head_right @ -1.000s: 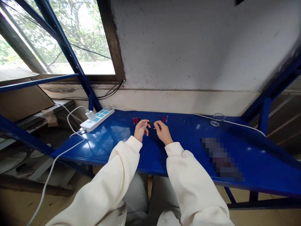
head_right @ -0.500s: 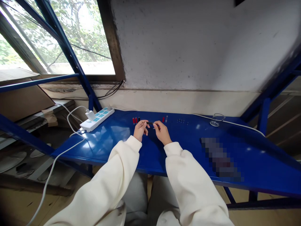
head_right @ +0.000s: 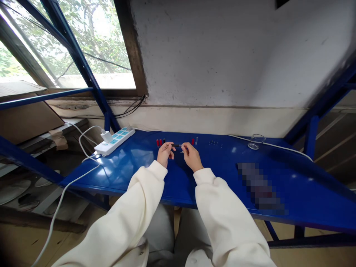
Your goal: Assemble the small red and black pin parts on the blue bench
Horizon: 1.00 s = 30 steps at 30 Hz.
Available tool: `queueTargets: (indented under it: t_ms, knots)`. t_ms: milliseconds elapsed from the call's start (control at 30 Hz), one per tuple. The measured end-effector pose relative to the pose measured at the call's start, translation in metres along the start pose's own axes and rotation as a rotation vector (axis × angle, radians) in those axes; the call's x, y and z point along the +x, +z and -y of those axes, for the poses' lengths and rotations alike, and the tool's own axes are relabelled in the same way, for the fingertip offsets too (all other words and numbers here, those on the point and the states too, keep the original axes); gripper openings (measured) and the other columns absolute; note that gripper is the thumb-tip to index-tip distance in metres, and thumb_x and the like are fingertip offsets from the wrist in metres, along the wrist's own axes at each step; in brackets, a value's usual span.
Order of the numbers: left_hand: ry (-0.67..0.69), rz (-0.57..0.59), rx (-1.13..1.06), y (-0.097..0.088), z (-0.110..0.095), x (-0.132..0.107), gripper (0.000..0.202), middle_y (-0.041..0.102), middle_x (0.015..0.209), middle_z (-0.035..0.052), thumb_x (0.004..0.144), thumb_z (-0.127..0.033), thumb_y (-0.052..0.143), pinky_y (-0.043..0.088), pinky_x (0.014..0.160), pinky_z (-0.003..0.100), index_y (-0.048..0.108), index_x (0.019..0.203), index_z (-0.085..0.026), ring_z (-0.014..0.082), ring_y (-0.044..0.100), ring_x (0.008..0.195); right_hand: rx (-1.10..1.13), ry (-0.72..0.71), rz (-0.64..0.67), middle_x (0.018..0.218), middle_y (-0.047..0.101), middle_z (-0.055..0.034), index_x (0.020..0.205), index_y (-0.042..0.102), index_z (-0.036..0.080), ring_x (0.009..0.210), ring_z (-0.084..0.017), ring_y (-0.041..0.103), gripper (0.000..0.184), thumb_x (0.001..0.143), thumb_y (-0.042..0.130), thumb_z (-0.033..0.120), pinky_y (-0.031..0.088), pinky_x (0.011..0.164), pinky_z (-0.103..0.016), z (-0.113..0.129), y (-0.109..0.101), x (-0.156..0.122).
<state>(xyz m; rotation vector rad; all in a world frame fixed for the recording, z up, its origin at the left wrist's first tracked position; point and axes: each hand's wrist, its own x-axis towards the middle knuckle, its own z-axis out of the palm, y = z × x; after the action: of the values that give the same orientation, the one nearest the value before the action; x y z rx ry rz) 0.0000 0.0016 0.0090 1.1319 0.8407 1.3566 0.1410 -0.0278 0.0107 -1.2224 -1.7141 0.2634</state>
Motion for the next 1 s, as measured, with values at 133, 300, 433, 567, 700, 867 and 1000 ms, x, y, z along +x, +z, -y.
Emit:
queueTargets:
  t_ms: [133,300,433,567,700,867,1000]
  knots:
    - [0.006,-0.038,0.003,-0.002,0.001,0.002,0.026,0.055,0.062,-0.0025,0.079,-0.039,0.05,0.021,0.029,0.017,0.05,0.087,-0.015,0.0038,0.043,0.03,0.033,0.053,0.003,0.079,0.059,-0.0038,0.099,0.05,0.02,0.06,-0.014,0.053,0.029,0.085,0.036,0.042,0.041,0.059,-0.026,-0.003,0.001,0.0]
    - [0.024,-0.028,0.047,0.0,-0.001,0.0,0.027,0.054,0.061,-0.0025,0.079,-0.039,0.05,0.022,0.029,0.017,0.051,0.087,-0.014,0.0036,0.043,0.029,0.058,0.065,0.012,0.078,0.061,-0.0043,0.095,0.051,0.02,0.062,-0.015,0.056,0.029,0.082,0.04,0.043,0.043,0.059,-0.027,-0.005,0.003,0.001]
    - [0.048,-0.077,0.049,-0.001,-0.001,0.002,0.025,0.053,0.06,-0.0033,0.08,-0.037,0.048,0.024,0.03,0.017,0.05,0.087,-0.014,0.0034,0.041,0.029,0.075,0.067,0.001,0.075,0.06,-0.0043,0.091,0.052,0.02,0.065,-0.015,0.057,0.028,0.083,0.039,0.043,0.043,0.062,-0.027,-0.003,0.002,0.001]
    - [0.061,-0.181,0.014,-0.004,-0.001,0.004,0.024,0.05,0.057,-0.0049,0.081,-0.037,0.047,0.025,0.031,0.017,0.049,0.085,-0.014,0.0024,0.038,0.028,0.097,0.095,-0.096,0.077,0.059,-0.0047,0.09,0.052,0.019,0.066,-0.015,0.055,0.029,0.083,0.039,0.044,0.043,0.061,-0.027,0.001,-0.001,0.001]
    - [0.043,-0.039,0.083,0.0,-0.001,0.001,0.026,0.051,0.057,-0.0043,0.078,-0.038,0.052,0.026,0.032,0.016,0.051,0.085,-0.013,0.0021,0.04,0.03,0.138,0.117,-0.168,0.083,0.059,-0.0063,0.089,0.053,0.018,0.072,-0.015,0.054,0.031,0.082,0.041,0.045,0.042,0.06,-0.026,0.003,-0.001,0.003]
    - [0.011,0.108,0.119,0.006,-0.001,-0.004,0.028,0.052,0.056,-0.0039,0.075,-0.04,0.054,0.024,0.031,0.016,0.051,0.082,-0.014,0.0025,0.041,0.03,0.187,0.097,-0.052,0.085,0.06,-0.0062,0.085,0.055,0.017,0.076,-0.016,0.055,0.028,0.079,0.045,0.043,0.042,0.063,-0.027,-0.001,0.005,0.004]
    - [0.006,0.106,0.063,0.004,0.0,-0.004,0.026,0.049,0.055,-0.0046,0.075,-0.04,0.054,0.022,0.031,0.017,0.05,0.08,-0.014,0.0037,0.042,0.03,0.188,0.12,0.076,0.078,0.059,-0.0036,0.084,0.055,0.017,0.068,-0.014,0.053,0.026,0.078,0.047,0.041,0.04,0.06,-0.026,-0.007,0.009,0.003]
